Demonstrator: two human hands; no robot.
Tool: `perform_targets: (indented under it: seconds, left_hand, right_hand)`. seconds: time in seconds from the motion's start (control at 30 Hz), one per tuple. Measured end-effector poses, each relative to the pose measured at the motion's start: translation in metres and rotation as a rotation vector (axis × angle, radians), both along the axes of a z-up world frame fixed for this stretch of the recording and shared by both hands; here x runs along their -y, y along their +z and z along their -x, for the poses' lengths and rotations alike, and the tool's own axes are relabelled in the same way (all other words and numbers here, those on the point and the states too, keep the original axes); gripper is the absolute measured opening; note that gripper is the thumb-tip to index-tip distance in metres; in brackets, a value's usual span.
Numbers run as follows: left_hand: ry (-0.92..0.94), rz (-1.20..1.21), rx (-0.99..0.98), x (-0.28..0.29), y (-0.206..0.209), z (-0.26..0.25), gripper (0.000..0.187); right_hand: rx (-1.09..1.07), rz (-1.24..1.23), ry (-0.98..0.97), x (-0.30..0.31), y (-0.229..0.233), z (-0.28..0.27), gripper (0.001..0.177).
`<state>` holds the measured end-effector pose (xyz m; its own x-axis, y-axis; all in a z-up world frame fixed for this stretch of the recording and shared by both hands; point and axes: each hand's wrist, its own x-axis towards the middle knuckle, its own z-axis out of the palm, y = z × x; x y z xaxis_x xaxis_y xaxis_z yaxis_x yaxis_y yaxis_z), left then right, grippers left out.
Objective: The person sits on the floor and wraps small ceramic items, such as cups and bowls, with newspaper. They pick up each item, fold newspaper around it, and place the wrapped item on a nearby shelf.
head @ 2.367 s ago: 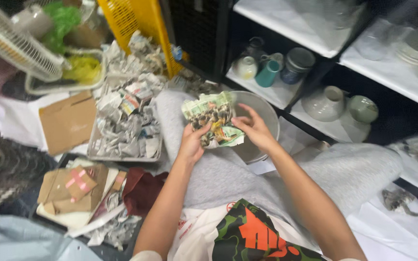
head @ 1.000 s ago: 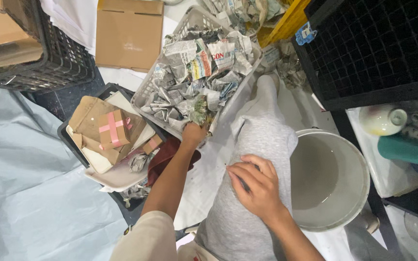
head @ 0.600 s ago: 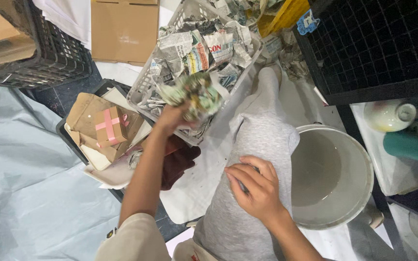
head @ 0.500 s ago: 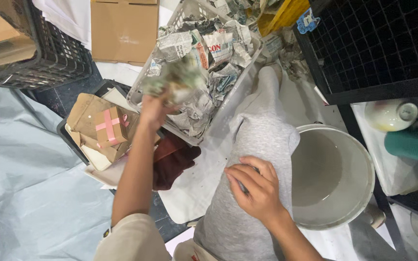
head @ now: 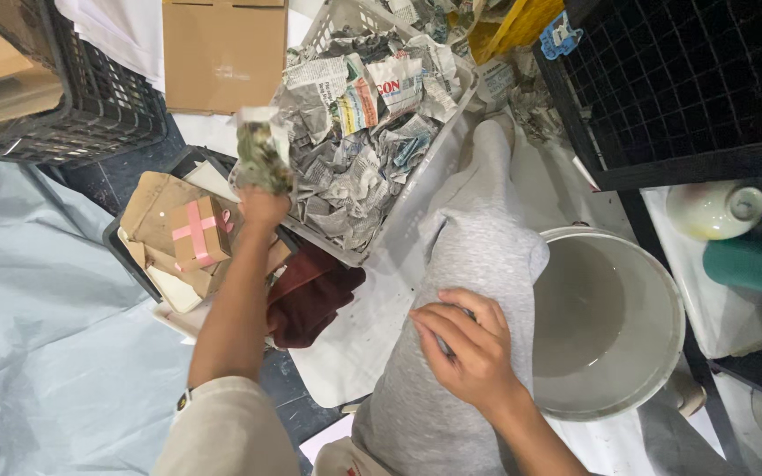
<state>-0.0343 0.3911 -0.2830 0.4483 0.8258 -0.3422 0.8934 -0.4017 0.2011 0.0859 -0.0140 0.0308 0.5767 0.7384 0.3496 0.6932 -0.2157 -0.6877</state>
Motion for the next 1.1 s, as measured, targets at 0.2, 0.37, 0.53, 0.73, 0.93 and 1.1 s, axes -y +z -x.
perform_targets:
  seconds: [0.2,0.37,0.53,0.73,0.93,1.1]
  left_hand:
    - [0.129,0.141,0.276,-0.002,0.086,-0.004,0.122]
    - [-0.203,-0.187,0.573,0.021,0.133,-0.007,0.126]
    - [-0.396,0.098,0.257,0.014,0.099,-0.027,0.082]
    - [0.002,0.531,0.14,0.008,0.019,-0.039,0.113]
    - [0.192,0.286,0.072,0.005,0.021,-0.055,0.089]
    - [0.075,-0.312,0.66,0.038,0.086,-0.026,0.04]
  right_hand:
    - [0.004,-0.016,-0.006,-0.002,0.0,0.0,0.012]
    - [0.002,-0.016,-0.004,-0.003,-0.002,0.002,0.012]
    - [0.01,-0.016,-0.004,-0.001,-0.002,0.003,0.012]
    - [0.006,-0.004,-0.015,-0.001,-0.004,0.003,0.011]
    - [0.005,0.035,-0.021,-0.001,0.0,0.001,0.014]
    - [0.049,0.171,-0.021,-0.005,0.006,0.004,0.022]
